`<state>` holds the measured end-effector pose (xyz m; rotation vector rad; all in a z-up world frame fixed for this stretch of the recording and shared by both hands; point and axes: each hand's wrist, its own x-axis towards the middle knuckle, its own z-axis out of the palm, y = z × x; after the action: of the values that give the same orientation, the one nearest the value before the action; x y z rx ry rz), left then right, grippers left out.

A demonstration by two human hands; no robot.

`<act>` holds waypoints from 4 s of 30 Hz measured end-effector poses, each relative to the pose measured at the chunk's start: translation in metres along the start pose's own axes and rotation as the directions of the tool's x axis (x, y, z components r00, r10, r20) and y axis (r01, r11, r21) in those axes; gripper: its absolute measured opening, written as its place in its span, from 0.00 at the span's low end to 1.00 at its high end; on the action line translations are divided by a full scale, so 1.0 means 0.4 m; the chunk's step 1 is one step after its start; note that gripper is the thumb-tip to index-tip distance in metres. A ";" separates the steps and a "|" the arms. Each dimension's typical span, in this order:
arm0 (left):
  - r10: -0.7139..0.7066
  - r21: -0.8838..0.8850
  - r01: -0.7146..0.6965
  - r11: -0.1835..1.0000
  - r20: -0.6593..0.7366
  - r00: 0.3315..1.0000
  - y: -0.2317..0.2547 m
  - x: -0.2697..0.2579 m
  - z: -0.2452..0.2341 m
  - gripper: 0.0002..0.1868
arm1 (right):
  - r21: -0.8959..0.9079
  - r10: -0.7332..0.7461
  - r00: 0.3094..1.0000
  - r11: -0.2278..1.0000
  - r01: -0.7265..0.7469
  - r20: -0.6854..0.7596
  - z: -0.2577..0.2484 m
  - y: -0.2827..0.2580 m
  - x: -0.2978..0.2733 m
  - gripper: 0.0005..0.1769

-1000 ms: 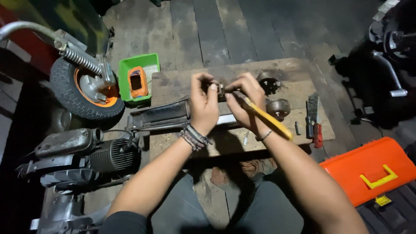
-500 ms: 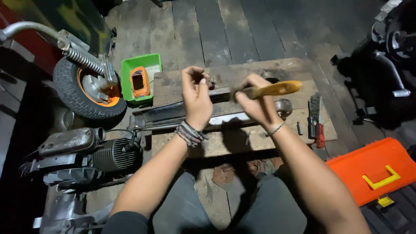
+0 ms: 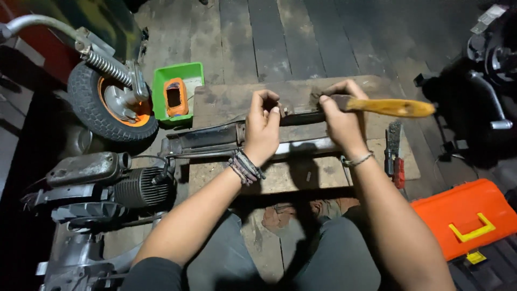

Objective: The person sits on the floor and uses a wire brush to scrub a small metal part held in their left hand. They repeatedly brush the part and occasionally rotate it to clean different sides.

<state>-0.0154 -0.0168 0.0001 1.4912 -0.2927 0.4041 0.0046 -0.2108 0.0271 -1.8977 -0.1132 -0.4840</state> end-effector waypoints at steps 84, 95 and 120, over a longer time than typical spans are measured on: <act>-0.140 -0.147 0.172 0.974 0.210 0.968 -0.062 0.012 0.008 0.17 | -0.460 -0.105 0.948 0.855 0.240 0.301 -0.072 0.089 0.025 0.22; -0.492 -0.189 0.561 0.806 0.312 0.813 -0.306 0.068 0.114 0.13 | -0.632 0.454 0.717 0.775 -0.025 0.529 -0.125 0.163 -0.104 0.20; -0.436 0.108 0.427 0.898 0.362 0.824 -0.293 0.032 0.201 0.08 | -0.793 0.660 0.750 0.469 -0.388 0.023 -0.431 0.310 -0.112 0.22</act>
<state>0.0517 -0.0999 -0.0945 1.6003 -0.2421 -0.2541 -0.0459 -0.4083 -0.0472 -2.6724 0.5670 0.3217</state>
